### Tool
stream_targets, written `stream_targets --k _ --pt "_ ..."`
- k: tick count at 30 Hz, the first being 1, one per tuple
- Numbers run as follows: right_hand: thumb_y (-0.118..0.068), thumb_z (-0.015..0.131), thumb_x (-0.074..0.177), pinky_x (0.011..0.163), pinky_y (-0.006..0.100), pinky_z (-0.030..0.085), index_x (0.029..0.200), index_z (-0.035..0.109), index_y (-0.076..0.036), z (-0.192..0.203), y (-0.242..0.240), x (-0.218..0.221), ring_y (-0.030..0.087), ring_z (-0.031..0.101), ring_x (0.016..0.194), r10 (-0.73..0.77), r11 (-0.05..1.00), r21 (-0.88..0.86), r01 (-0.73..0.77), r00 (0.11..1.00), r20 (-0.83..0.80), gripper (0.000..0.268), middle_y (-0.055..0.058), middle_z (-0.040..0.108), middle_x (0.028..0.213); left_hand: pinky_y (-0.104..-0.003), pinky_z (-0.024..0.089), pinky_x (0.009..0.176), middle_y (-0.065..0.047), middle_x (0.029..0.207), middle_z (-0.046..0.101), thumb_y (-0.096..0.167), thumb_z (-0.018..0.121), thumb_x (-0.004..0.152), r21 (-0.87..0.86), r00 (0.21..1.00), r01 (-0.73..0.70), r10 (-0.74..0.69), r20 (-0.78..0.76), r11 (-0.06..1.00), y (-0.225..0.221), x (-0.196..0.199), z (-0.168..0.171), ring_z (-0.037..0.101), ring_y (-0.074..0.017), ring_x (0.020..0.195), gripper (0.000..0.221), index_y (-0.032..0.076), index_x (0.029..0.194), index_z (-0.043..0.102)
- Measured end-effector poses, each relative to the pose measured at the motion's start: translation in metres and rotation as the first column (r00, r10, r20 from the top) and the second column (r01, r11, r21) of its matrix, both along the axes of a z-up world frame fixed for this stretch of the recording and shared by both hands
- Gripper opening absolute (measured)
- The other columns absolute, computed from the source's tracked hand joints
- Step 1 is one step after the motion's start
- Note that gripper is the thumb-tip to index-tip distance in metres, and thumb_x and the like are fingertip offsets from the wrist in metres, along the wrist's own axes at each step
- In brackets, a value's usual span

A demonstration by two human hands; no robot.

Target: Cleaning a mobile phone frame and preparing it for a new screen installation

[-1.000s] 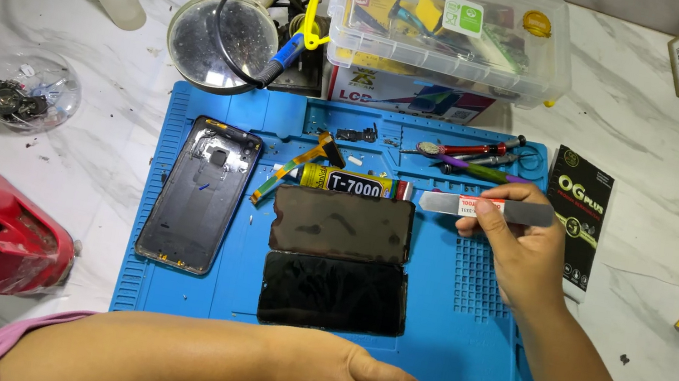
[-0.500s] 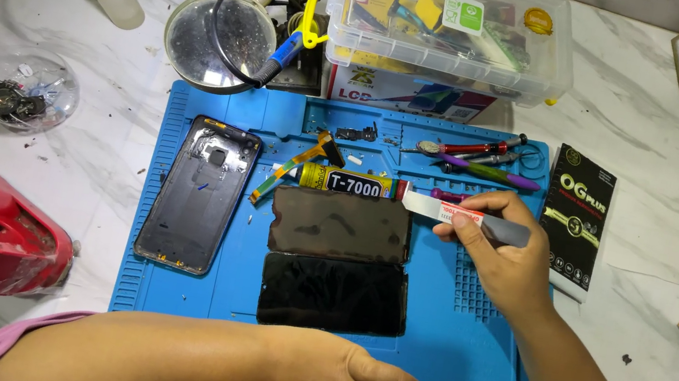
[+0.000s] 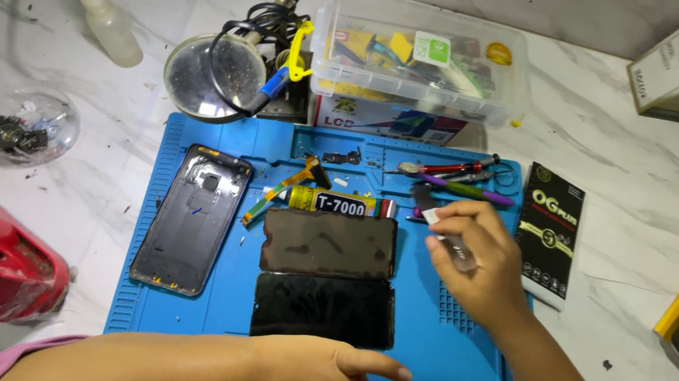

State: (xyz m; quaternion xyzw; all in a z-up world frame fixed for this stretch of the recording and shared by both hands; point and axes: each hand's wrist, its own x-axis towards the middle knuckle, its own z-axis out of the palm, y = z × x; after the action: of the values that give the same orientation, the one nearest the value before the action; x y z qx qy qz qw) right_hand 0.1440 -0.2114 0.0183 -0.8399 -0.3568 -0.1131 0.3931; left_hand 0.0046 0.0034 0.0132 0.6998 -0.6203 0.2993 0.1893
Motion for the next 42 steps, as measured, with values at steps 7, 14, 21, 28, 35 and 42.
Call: stream_targets --k 7,14,21,28,35,42 --pt "-0.008 0.072 0.094 0.095 0.041 0.056 0.105 0.066 -0.005 -0.005 0.005 -0.002 0.032 0.066 0.112 0.259 0.958 -0.175 -0.228 0.947 0.188 0.013 0.015 0.060 0.123 -0.036 0.022 0.124 -0.001 0.154 0.060 0.023 0.044 0.114 0.091 0.983 -0.168 0.174 -0.062 0.982 0.006 0.004 0.010 0.052 -0.0076 0.146 0.040 0.011 0.149 0.058" --pt "-0.005 0.071 0.095 0.094 0.044 0.054 0.106 0.064 -0.003 -0.004 0.006 -0.003 0.035 0.063 0.110 0.307 0.946 -0.173 -0.274 0.929 0.208 0.013 0.018 0.058 0.123 -0.047 0.020 0.113 0.008 0.136 0.069 0.022 0.054 0.104 0.028 0.828 -0.552 0.544 0.138 0.833 0.023 0.031 0.024 0.055 -0.0161 0.136 0.018 0.026 0.117 0.066" --pt "-0.005 0.071 0.096 0.089 0.047 0.056 0.103 0.066 0.000 -0.001 0.006 -0.006 0.039 0.063 0.106 0.290 0.948 -0.204 -0.244 0.926 0.242 0.010 0.020 0.057 0.122 -0.047 0.019 0.112 0.003 0.129 0.070 0.025 0.072 0.091 -0.091 0.629 -0.768 0.773 0.082 0.634 0.064 0.066 0.033 0.065 -0.0208 0.118 0.016 0.030 0.107 0.072" --pt "0.000 0.076 0.092 0.089 0.044 0.058 0.104 0.065 -0.002 -0.001 0.006 -0.008 0.036 0.065 0.104 0.250 0.963 -0.176 -0.205 0.925 0.286 0.017 0.018 0.058 0.120 -0.039 0.047 0.086 0.010 0.106 0.072 0.022 0.070 0.092 -0.027 0.365 -0.928 0.921 0.135 0.372 0.119 0.088 0.010 0.066 -0.0225 0.094 0.011 0.028 0.100 0.070" --pt "0.010 0.076 0.088 0.095 0.045 0.060 0.107 0.062 0.000 -0.002 0.006 -0.007 0.038 0.063 0.114 0.261 0.961 -0.166 -0.220 0.922 0.286 0.026 0.021 0.055 0.123 -0.043 0.053 0.073 -0.005 0.105 0.071 0.005 0.070 0.090 -0.018 0.529 -0.848 0.848 -0.016 0.529 0.113 0.085 0.018 0.065 -0.0301 0.085 0.016 0.013 0.103 0.071" --pt "0.009 0.068 0.088 0.093 0.042 0.059 0.105 0.070 -0.009 -0.016 0.007 -0.005 0.034 0.067 0.107 0.165 0.986 -0.086 -0.144 0.924 0.345 0.024 0.014 0.063 0.119 -0.030 0.058 0.065 0.002 0.094 0.068 0.017 0.063 0.091 0.084 0.335 -0.939 0.942 0.028 0.332 0.124 0.088 -0.013 0.071 -0.0208 0.086 0.008 0.021 0.096 0.068"
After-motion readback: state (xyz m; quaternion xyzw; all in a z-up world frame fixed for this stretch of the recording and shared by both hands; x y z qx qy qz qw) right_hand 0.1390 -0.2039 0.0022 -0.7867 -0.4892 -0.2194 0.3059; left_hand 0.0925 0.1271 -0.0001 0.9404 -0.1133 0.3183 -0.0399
